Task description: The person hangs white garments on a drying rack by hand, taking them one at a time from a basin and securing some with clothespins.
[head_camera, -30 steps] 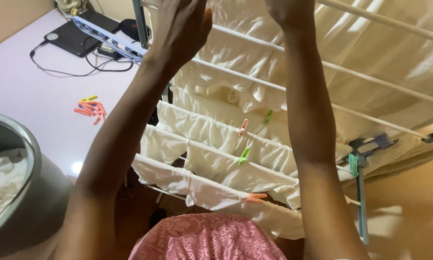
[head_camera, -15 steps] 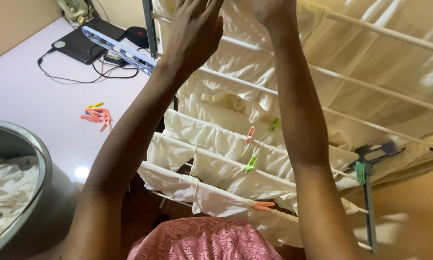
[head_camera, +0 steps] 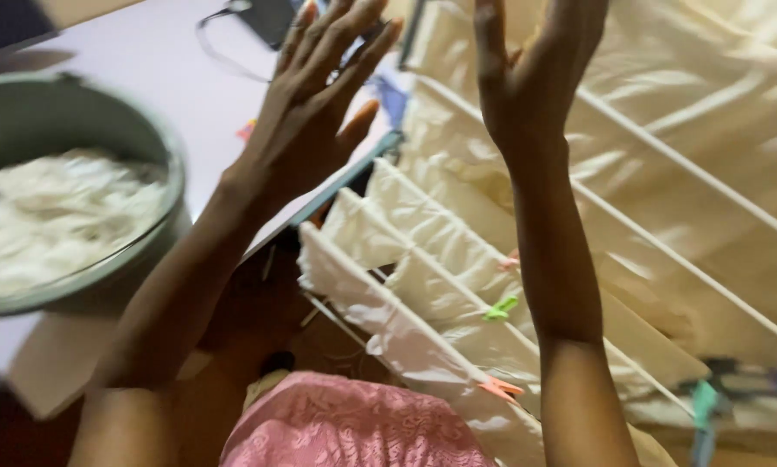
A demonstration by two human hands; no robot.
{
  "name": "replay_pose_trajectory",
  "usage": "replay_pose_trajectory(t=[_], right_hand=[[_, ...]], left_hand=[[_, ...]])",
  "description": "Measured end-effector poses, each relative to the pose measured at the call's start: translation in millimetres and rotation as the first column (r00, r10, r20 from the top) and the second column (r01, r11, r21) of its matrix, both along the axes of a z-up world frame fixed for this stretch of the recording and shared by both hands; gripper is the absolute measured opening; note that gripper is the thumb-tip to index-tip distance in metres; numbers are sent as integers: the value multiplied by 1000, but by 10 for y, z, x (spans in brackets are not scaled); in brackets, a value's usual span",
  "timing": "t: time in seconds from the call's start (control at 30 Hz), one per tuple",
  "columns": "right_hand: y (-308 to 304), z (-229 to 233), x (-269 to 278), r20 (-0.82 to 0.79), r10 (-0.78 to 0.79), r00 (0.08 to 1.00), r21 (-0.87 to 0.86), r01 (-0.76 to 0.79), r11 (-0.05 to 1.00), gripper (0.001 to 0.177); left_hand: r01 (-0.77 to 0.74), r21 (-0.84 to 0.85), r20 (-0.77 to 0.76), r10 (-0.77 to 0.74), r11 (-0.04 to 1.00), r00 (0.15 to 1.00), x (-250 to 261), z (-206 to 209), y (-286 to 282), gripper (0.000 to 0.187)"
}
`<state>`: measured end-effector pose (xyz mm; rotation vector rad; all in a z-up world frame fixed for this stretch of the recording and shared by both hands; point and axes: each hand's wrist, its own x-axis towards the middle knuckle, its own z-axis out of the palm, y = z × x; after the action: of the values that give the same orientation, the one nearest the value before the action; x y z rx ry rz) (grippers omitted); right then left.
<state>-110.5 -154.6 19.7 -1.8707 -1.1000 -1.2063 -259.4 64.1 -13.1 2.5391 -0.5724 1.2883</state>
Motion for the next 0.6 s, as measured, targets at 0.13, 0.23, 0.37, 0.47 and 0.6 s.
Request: replay_pose_trajectory(t=[0.13, 0.23, 0.37, 0.47, 0.6], right_hand=[[487, 106, -530, -22, 211, 977, -118, -212, 970, 39], [904, 180, -722, -121, 368, 922, -366, -386, 847, 38], [1849, -56, -863, -520, 466, 716, -525, -698, 488, 45], [2677, -487, -1064, -611, 477, 632, -512, -775, 371, 43], [3623, -1067, -1423, -699, 408, 588, -532, -808, 253, 57]], left_hand=[[-185, -13, -73, 184, 983, 980, -741, -70, 770, 65], [-314, -81, -159, 299, 946, 941, -1220, -224, 1389, 58], [-418, -67, -232, 393, 906, 890, -1610, -499, 2102, 48], [-452, -23, -326, 421, 892, 847, -1784, -728, 2614, 42], [-451, 12, -452, 407, 893, 794, -1914, -998, 3192, 44]])
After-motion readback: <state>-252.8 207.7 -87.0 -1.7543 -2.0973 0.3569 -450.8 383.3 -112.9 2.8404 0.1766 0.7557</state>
